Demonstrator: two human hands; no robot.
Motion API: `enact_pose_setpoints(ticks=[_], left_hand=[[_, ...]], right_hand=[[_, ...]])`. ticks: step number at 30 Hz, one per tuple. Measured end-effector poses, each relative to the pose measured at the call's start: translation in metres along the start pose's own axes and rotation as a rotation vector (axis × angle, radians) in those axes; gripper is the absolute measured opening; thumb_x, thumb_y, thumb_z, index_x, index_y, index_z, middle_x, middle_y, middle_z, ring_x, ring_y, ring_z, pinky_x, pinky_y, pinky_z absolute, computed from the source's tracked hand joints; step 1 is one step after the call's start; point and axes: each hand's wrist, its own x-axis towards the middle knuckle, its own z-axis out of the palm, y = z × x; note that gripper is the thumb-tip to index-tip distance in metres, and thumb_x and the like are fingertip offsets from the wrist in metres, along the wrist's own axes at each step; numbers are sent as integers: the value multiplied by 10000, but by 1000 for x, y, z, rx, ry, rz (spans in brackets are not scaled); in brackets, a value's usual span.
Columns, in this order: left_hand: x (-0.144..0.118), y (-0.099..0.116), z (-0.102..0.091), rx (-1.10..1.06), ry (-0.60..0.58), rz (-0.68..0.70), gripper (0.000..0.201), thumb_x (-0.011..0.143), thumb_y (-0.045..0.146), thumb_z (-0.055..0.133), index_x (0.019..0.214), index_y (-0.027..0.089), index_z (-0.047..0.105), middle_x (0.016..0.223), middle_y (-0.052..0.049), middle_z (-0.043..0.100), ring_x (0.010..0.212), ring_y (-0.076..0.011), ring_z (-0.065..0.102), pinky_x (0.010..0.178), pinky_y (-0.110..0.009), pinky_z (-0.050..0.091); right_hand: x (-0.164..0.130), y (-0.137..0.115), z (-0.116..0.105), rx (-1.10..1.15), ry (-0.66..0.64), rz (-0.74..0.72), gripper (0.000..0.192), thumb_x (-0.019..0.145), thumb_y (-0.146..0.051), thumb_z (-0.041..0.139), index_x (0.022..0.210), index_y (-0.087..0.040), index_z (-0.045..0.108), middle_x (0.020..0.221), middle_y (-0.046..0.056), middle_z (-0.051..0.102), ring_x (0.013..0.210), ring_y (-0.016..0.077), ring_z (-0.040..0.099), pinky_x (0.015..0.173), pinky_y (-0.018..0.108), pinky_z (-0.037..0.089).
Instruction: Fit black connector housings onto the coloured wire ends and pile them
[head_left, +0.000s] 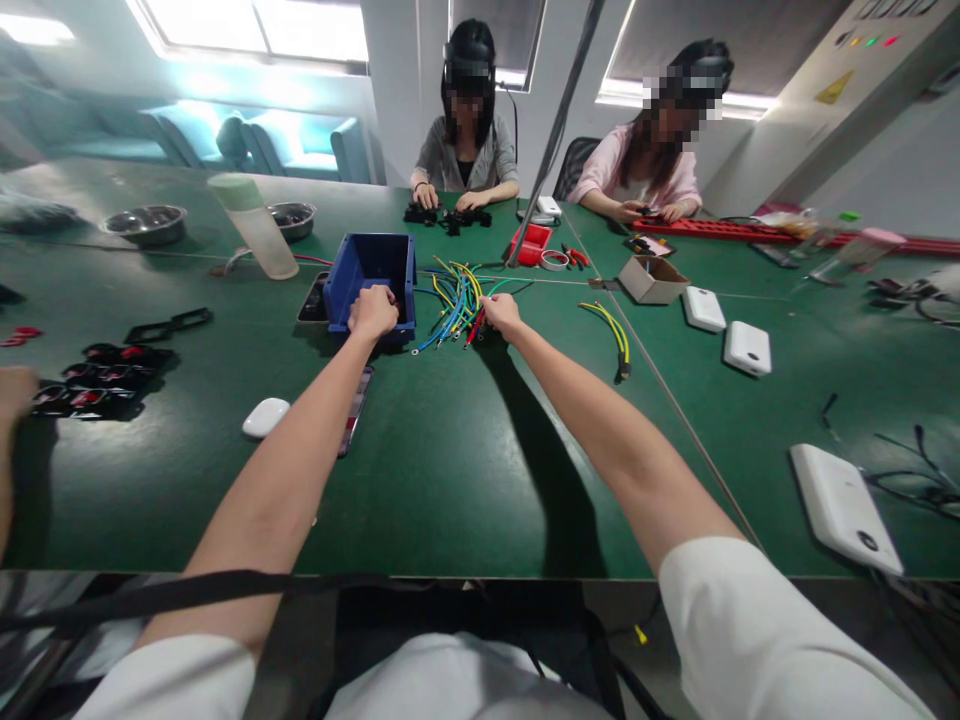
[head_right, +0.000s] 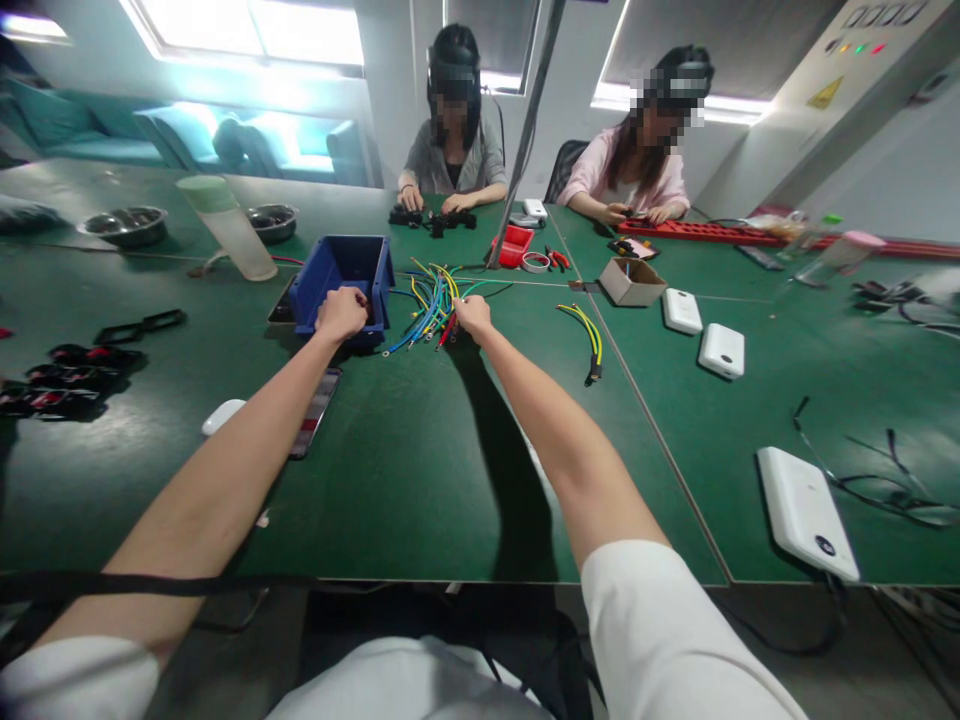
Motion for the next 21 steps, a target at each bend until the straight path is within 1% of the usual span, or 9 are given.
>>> enact_pose_setpoints(ticks=[5, 9, 11, 16, 21], left_hand=[[1, -1, 2, 13, 14, 21, 207, 807, 280, 587, 984, 227, 680, 1055, -133, 690, 1026, -322, 650, 859, -408, 496], [-2, -1, 2, 17, 60, 30, 217, 861, 308, 520, 1013, 219, 647, 1036, -140, 681, 1007, -319, 655, 851, -417, 499], [-3, -1, 2, 12, 80, 34, 222, 865, 322, 516, 1016, 218, 641, 1029, -141, 679, 1004, -320, 654, 852, -420, 499], [-3, -1, 1, -25, 52, 47, 239, 776, 264, 614, 1006, 236, 672, 1061, -118, 683, 1030, -317, 644, 871, -415, 491], [0, -3, 3, -63, 58, 43, 287, 731, 218, 637, 1009, 245, 701, 1073, -116, 688, 1041, -329, 641, 880, -428, 493]], right_hand=[[-5, -2, -9, 116, 39, -5, 313, 864, -436, 497, 681, -187, 548, 614, 11, 546, 624, 149, 547, 636, 240, 446], [-9, -11, -20, 215, 48, -9, 299, 861, -433, 527, 693, -185, 539, 582, -19, 490, 566, 126, 491, 571, 226, 425], [-11, -16, -25, 261, 53, -12, 298, 873, -432, 529, 709, -184, 535, 569, -28, 471, 535, 115, 463, 537, 220, 414], [-18, -22, -39, 357, 55, -25, 289, 909, -419, 528, 743, -183, 529, 551, -33, 449, 469, 99, 443, 459, 204, 380], [-27, -24, -51, 414, 5, -48, 280, 953, -352, 484, 756, -162, 540, 554, -22, 492, 418, 84, 457, 398, 183, 347]])
